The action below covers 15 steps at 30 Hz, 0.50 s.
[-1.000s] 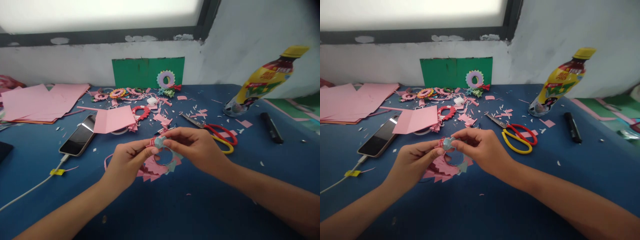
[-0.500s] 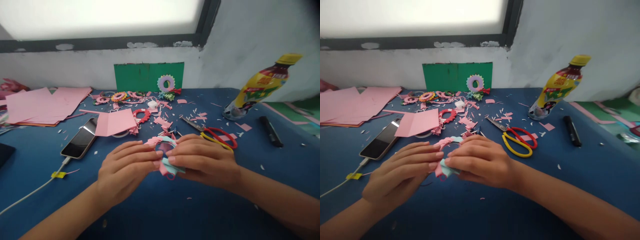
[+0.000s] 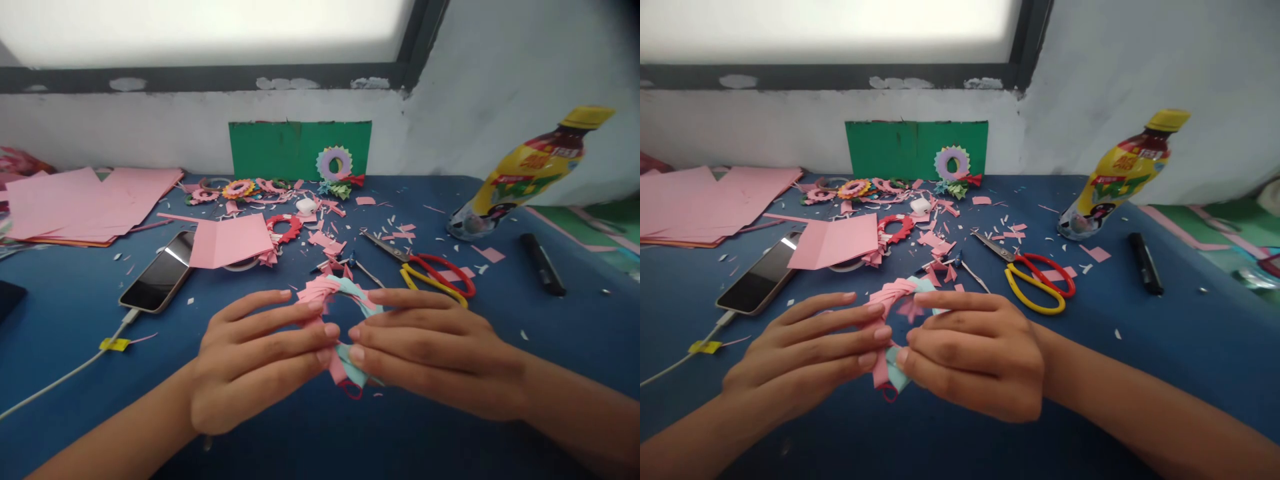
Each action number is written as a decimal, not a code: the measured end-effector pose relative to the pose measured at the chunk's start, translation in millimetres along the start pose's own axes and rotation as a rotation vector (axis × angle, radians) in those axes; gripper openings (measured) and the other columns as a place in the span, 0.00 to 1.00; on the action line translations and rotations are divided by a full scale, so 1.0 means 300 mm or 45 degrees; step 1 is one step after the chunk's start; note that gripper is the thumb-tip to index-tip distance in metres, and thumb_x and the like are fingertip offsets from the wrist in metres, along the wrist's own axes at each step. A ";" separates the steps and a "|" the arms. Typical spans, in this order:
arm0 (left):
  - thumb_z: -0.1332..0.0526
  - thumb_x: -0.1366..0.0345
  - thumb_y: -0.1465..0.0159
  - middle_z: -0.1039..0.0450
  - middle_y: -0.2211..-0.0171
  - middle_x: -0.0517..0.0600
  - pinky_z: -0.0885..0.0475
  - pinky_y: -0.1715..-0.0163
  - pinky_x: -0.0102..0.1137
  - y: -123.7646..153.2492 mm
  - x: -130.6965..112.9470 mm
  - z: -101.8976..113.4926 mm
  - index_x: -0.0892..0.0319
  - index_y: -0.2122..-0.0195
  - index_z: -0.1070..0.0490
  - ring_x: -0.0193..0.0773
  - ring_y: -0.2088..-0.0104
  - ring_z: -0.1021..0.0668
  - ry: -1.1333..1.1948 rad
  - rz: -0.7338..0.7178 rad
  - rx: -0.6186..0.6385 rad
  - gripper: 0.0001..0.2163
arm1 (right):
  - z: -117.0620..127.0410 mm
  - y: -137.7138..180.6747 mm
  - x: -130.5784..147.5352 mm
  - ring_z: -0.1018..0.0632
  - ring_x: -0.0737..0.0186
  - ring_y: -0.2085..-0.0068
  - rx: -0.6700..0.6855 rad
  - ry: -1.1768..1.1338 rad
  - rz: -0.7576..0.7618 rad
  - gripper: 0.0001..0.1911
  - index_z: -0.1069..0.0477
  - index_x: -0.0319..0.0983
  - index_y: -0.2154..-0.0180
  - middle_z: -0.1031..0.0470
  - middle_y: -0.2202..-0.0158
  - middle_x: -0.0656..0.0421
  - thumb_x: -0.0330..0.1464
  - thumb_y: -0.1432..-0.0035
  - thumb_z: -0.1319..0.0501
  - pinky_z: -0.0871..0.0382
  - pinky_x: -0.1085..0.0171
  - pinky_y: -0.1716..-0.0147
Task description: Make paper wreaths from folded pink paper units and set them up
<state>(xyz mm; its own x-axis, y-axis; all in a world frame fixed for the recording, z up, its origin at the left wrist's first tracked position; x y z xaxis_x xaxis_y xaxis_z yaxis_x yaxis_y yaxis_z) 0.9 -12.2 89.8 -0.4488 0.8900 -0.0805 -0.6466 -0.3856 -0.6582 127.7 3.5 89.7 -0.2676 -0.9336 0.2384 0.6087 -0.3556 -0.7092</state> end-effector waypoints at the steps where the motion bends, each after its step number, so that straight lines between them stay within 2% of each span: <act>1: 0.38 0.72 0.43 0.22 0.62 0.46 0.33 0.49 0.31 -0.001 0.002 0.001 0.56 0.63 0.28 0.36 0.56 0.23 0.009 0.016 -0.002 0.08 | -0.003 -0.002 -0.003 0.22 0.70 0.64 0.006 -0.003 -0.001 0.10 0.28 0.47 0.62 0.22 0.68 0.66 0.30 0.39 0.46 0.34 0.66 0.47; 7: 0.39 0.71 0.42 0.23 0.61 0.45 0.33 0.49 0.30 -0.008 -0.002 0.003 0.55 0.62 0.29 0.35 0.56 0.23 -0.035 0.028 0.022 0.07 | -0.021 -0.022 0.001 0.23 0.72 0.67 0.039 -0.013 0.157 0.11 0.28 0.45 0.62 0.22 0.71 0.66 0.28 0.38 0.47 0.34 0.66 0.48; 11: 0.40 0.70 0.41 0.22 0.62 0.44 0.32 0.49 0.31 -0.007 -0.010 0.001 0.55 0.62 0.29 0.34 0.58 0.22 -0.092 -0.025 0.043 0.07 | -0.010 -0.020 -0.004 0.22 0.72 0.67 0.021 0.009 0.074 0.10 0.27 0.45 0.63 0.22 0.70 0.65 0.27 0.40 0.45 0.34 0.66 0.48; 15: 0.41 0.70 0.40 0.22 0.62 0.43 0.31 0.50 0.31 -0.008 -0.003 0.005 0.52 0.63 0.29 0.34 0.59 0.22 -0.095 -0.001 0.051 0.06 | 0.000 -0.013 -0.008 0.22 0.70 0.65 0.021 -0.006 0.002 0.11 0.27 0.48 0.62 0.22 0.68 0.66 0.29 0.39 0.46 0.34 0.64 0.47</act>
<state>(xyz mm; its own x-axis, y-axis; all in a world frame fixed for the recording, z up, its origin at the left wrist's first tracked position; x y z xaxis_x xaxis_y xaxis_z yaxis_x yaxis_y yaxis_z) 1.9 -12.4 92.5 -0.4919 0.8703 -0.0232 -0.6703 -0.3956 -0.6279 125.9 7.1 92.0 -0.2633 -0.9342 0.2408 0.6211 -0.3551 -0.6986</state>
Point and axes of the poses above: each hand's wrist, its own y-axis away from the middle knuckle, its own z-axis out of the back of the hand, x = y × z, the point moved 8 cm from there along -y, towards the middle knuckle
